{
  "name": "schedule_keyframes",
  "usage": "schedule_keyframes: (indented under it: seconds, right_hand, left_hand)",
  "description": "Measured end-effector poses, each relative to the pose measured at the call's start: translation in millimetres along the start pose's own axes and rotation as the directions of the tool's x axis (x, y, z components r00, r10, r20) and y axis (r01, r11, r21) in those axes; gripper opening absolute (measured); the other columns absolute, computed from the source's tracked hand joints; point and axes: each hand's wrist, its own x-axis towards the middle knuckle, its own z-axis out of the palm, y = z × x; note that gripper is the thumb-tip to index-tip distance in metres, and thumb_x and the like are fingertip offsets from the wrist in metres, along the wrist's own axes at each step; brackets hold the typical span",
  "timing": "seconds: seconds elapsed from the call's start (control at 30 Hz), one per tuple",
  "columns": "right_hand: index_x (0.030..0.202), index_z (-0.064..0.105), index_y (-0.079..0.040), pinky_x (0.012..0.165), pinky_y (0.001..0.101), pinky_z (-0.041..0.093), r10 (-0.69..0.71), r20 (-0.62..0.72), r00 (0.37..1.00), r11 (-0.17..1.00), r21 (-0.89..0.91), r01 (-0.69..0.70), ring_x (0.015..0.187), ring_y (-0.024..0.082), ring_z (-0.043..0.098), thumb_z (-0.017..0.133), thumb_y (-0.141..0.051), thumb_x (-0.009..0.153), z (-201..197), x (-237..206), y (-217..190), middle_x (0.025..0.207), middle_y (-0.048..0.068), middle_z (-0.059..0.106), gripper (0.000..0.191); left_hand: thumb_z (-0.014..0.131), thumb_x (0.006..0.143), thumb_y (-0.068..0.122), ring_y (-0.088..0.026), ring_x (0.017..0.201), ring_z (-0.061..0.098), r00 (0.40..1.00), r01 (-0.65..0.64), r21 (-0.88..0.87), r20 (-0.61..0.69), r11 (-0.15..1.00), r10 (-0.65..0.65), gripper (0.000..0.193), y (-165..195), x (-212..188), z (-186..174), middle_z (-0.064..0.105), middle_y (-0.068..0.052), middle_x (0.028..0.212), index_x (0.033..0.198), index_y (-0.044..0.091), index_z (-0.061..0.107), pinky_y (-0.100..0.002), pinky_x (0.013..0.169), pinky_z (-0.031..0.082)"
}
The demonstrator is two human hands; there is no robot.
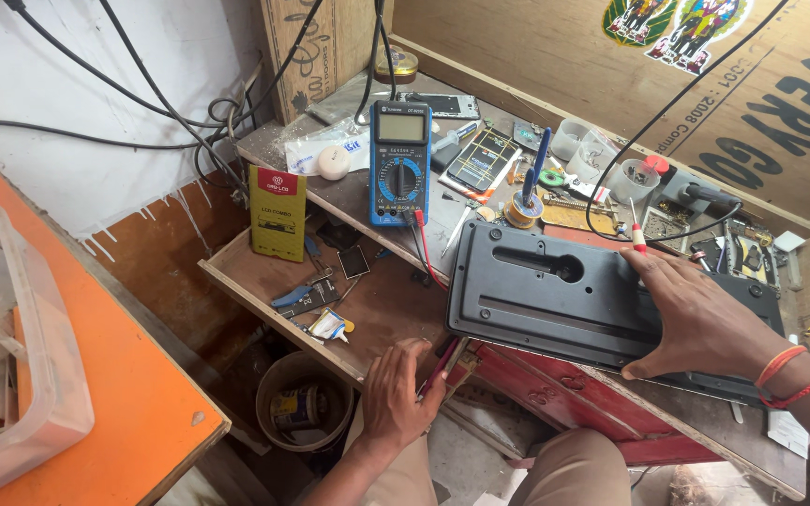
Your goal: The person repairs an electronic keyboard on a cluttered workbench. They hold the opened keyboard with its green membrane and circuit board exposed, use a screwdriver to work on the internal components, then flip the keyboard over and unscrew screws from its black back cover with the screwdriver.
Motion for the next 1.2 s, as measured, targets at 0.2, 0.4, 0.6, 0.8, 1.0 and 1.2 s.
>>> schedule_keyframes:
  seconds: [0.2,0.4,0.6,0.8,1.0,1.2]
  right_hand:
    - [0.158,0.023,-0.004,0.120,0.0430,0.030,0.010,0.023,1.000,1.000,-0.003,-0.010,0.147,0.037,0.034,0.101,-0.058,0.037,4.5,-0.1,5.3,0.154,0.022,0.040,0.154]
    - [0.156,0.025,-0.004,0.120,0.0439,0.029,-0.009,0.006,1.000,1.000,0.003,0.009,0.146,0.038,0.034,0.101,-0.059,0.037,4.4,-0.5,4.2,0.153,0.022,0.040,0.151]
    - [0.156,0.025,-0.005,0.119,0.0424,0.031,0.021,0.029,0.999,1.000,0.002,-0.021,0.146,0.037,0.035,0.101,-0.060,0.037,0.8,-1.0,0.6,0.154,0.022,0.039,0.152]
    - [0.157,0.023,-0.008,0.117,0.0418,0.030,0.063,0.052,0.997,0.998,0.017,-0.064,0.143,0.035,0.033,0.104,-0.058,0.038,-6.2,-0.5,-11.6,0.156,0.020,0.037,0.153]
    - [0.157,0.024,-0.008,0.117,0.0423,0.029,0.033,0.026,0.999,0.999,0.034,-0.034,0.142,0.036,0.033,0.104,-0.058,0.037,-11.9,1.1,-18.6,0.155,0.021,0.038,0.153]
    - [0.158,0.025,-0.011,0.118,0.0404,0.029,0.086,0.063,0.994,0.993,0.072,-0.091,0.145,0.033,0.032,0.107,-0.054,0.037,-11.8,2.1,-16.6,0.158,0.019,0.035,0.152]
  left_hand:
    - [0.073,0.086,0.024,-0.030,0.111,0.064,1.000,0.002,0.008,0.012,1.000,-0.002,0.044,-0.8,-0.6,0.5,0.067,-0.010,0.121,0.123,0.007,0.058,-0.043,0.090,0.047]
    - [0.073,0.086,0.024,-0.029,0.110,0.065,0.999,0.009,0.017,0.030,1.000,-0.010,0.044,-1.7,-0.5,0.9,0.066,-0.011,0.120,0.123,0.006,0.058,-0.043,0.091,0.047]
    - [0.073,0.086,0.024,-0.029,0.110,0.064,1.000,-0.005,0.012,0.015,1.000,0.005,0.043,-0.7,0.7,0.5,0.067,-0.010,0.120,0.123,0.007,0.058,-0.043,0.091,0.047]
    - [0.073,0.086,0.023,-0.029,0.110,0.064,1.000,-0.003,0.015,0.016,1.000,0.003,0.042,-0.4,0.1,0.0,0.067,-0.010,0.119,0.122,0.007,0.058,-0.043,0.090,0.047]
    - [0.073,0.086,0.022,-0.030,0.109,0.064,1.000,-0.003,0.011,0.016,1.000,0.003,0.042,-0.4,0.6,0.1,0.067,-0.010,0.119,0.122,0.007,0.058,-0.043,0.090,0.047]
    - [0.074,0.085,0.023,-0.028,0.103,0.067,0.999,0.046,-0.016,0.014,0.999,-0.046,0.039,4.3,2.5,-2.0,0.069,-0.010,0.113,0.118,0.007,0.060,-0.043,0.087,0.048]
